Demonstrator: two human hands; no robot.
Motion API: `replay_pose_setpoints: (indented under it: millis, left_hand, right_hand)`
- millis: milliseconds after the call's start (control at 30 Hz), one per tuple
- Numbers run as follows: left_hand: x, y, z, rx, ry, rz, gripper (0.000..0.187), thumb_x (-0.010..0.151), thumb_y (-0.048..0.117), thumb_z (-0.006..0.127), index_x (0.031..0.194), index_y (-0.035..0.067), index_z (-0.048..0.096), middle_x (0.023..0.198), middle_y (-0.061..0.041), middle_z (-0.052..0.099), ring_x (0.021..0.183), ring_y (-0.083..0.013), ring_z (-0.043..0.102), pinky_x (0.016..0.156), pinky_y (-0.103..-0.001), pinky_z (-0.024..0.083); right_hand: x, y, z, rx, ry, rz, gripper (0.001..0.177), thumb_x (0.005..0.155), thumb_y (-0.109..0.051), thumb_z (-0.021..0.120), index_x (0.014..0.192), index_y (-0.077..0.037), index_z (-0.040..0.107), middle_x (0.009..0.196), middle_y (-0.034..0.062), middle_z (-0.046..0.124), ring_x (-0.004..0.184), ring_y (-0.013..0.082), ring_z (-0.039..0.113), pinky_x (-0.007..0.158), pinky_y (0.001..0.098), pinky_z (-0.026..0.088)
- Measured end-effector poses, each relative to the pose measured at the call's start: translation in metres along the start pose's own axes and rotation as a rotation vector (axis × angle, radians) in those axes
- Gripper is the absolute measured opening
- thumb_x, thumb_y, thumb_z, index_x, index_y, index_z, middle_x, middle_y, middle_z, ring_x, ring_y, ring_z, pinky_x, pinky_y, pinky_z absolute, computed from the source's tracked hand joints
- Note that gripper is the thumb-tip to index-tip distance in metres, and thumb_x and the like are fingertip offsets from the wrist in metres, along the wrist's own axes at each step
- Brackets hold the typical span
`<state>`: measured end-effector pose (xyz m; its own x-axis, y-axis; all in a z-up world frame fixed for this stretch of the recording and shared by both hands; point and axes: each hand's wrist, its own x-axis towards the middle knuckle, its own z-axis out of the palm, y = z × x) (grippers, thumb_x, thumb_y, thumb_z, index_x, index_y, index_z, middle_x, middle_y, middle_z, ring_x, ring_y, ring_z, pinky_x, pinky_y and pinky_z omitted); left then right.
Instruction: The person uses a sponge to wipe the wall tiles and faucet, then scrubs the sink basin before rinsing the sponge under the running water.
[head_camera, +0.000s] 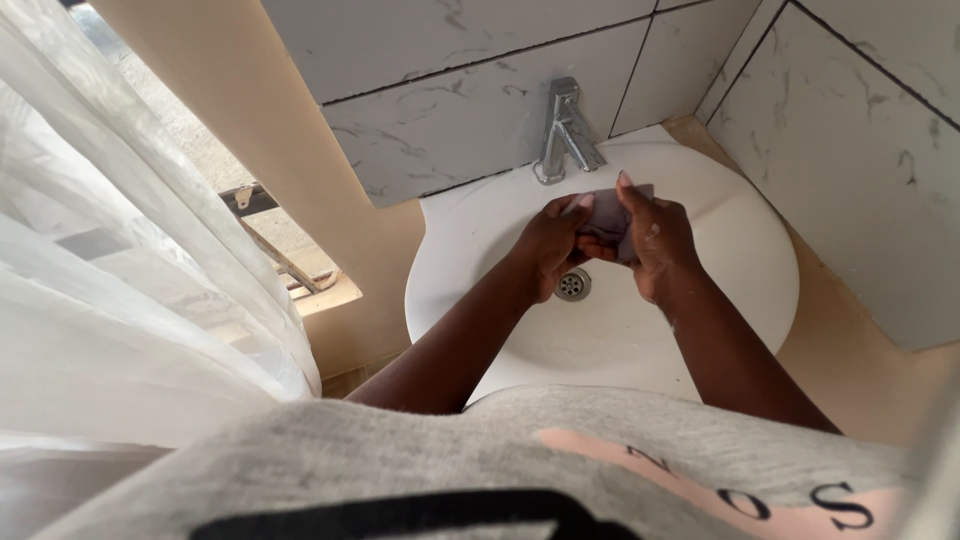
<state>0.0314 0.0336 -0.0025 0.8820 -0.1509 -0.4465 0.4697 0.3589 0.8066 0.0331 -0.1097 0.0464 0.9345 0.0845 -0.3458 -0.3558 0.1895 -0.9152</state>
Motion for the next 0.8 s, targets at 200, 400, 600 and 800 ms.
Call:
replay_pose_setpoints:
  millis: [200,400,600,800]
  left_hand:
    - [0.018,-0.002,-0.032,-0.1,0.244,0.103,0.038,0.098,0.037,0.055,0.114,0.012,0.079,0.104,-0.004,0.075,0.088,-0.0143,0.068,0.084,-0.031,0.056]
    - [-0.008,0.003,-0.051,0.099,0.54,0.036,0.036,0.079,0.032,0.09,0.091,0.0,0.077,0.085,-0.007,0.071,0.079,-0.0192,0.063,0.074,-0.032,0.054]
    - [0.014,-0.006,-0.084,-0.173,0.469,0.09,0.022,0.094,0.023,0.073,0.099,0.003,0.067,0.089,-0.007,0.072,0.089,-0.0202,0.072,0.078,-0.031,0.061]
    - [0.014,-0.019,-0.115,-0.272,0.317,-0.087,0.019,0.102,0.014,0.057,0.1,-0.003,0.065,0.093,-0.015,0.072,0.083,-0.024,0.07,0.074,-0.032,0.058]
  right_hand:
    - [0.007,0.016,0.004,0.125,-0.227,0.068,0.044,0.09,-0.026,0.07,0.123,0.001,0.058,0.116,0.0194,0.069,0.095,0.029,0.073,0.089,0.0433,0.062]
    - [0.007,0.027,0.015,0.097,-0.179,0.187,0.043,0.086,-0.018,0.067,0.125,-0.003,0.062,0.116,0.0213,0.068,0.097,0.0349,0.07,0.08,0.041,0.06]
    - [0.0,0.019,0.057,0.292,0.024,0.085,0.036,0.09,-0.03,0.065,0.112,-0.003,0.057,0.118,0.0211,0.065,0.097,0.0316,0.068,0.079,0.0451,0.058]
    - [0.026,0.016,0.114,0.32,0.01,-0.173,0.027,0.088,-0.024,0.065,0.109,-0.006,0.06,0.112,0.0147,0.065,0.098,0.0279,0.065,0.077,0.04,0.057]
